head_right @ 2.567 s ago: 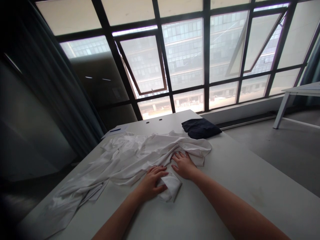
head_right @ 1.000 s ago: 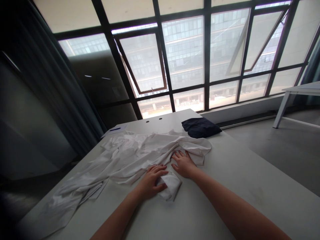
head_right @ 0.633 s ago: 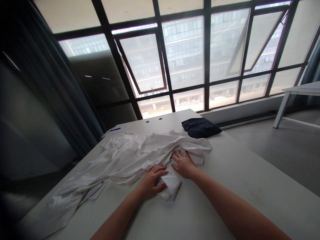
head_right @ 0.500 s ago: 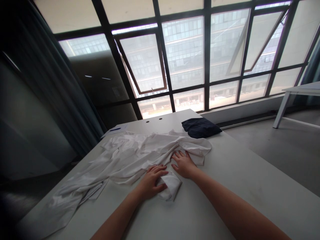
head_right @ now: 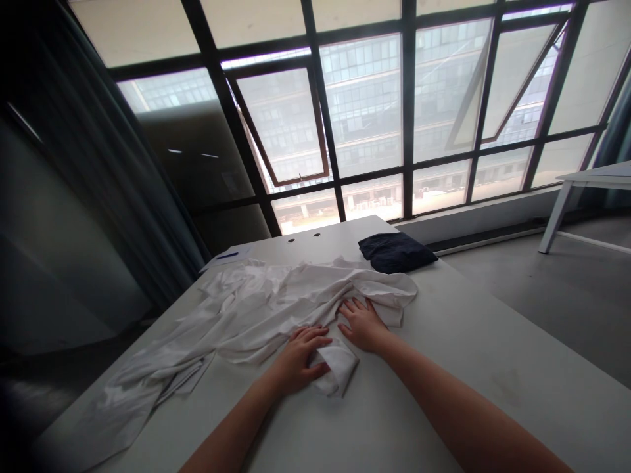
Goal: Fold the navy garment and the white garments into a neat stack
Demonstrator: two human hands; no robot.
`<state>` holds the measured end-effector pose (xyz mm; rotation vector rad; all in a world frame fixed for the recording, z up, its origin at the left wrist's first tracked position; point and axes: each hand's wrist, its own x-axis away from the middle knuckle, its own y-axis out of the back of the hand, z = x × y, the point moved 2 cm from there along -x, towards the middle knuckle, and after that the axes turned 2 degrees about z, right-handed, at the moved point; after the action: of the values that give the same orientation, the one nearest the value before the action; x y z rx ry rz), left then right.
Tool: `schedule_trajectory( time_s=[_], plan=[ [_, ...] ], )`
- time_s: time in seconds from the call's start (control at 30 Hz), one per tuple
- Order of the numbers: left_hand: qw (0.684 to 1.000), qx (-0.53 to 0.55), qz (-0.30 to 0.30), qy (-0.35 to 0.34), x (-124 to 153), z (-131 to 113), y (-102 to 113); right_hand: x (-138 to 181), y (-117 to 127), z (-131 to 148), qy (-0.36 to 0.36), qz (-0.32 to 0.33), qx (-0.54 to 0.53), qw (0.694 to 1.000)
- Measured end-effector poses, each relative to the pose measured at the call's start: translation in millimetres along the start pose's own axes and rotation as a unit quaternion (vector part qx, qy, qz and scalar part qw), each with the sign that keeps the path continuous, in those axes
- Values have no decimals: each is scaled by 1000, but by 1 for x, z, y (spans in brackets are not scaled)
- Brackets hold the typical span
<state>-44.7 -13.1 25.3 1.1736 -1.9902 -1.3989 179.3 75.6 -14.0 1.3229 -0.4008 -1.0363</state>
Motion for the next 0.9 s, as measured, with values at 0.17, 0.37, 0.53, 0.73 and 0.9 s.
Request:
schedule_trajectory(
  time_s=[0.17,0.37,0.53,0.73,0.9],
  plan=[
    [1000,-3,0,2,0,0,0,0,1,1,2,1,4,1000],
    [1000,-4,-2,0,0,0,-1,0,0,0,3,4,-2,1000],
    [1000,-4,-1,0,0,0,0,0,-3,-2,0,6,-8,1000],
    [1000,-1,0,1,0,-1,1,0,-4,-2,-1,2,-2,1000],
    [1000,1,-1,1,0,-1,1,0,-3,-2,5,-3,-3,1000]
  ],
)
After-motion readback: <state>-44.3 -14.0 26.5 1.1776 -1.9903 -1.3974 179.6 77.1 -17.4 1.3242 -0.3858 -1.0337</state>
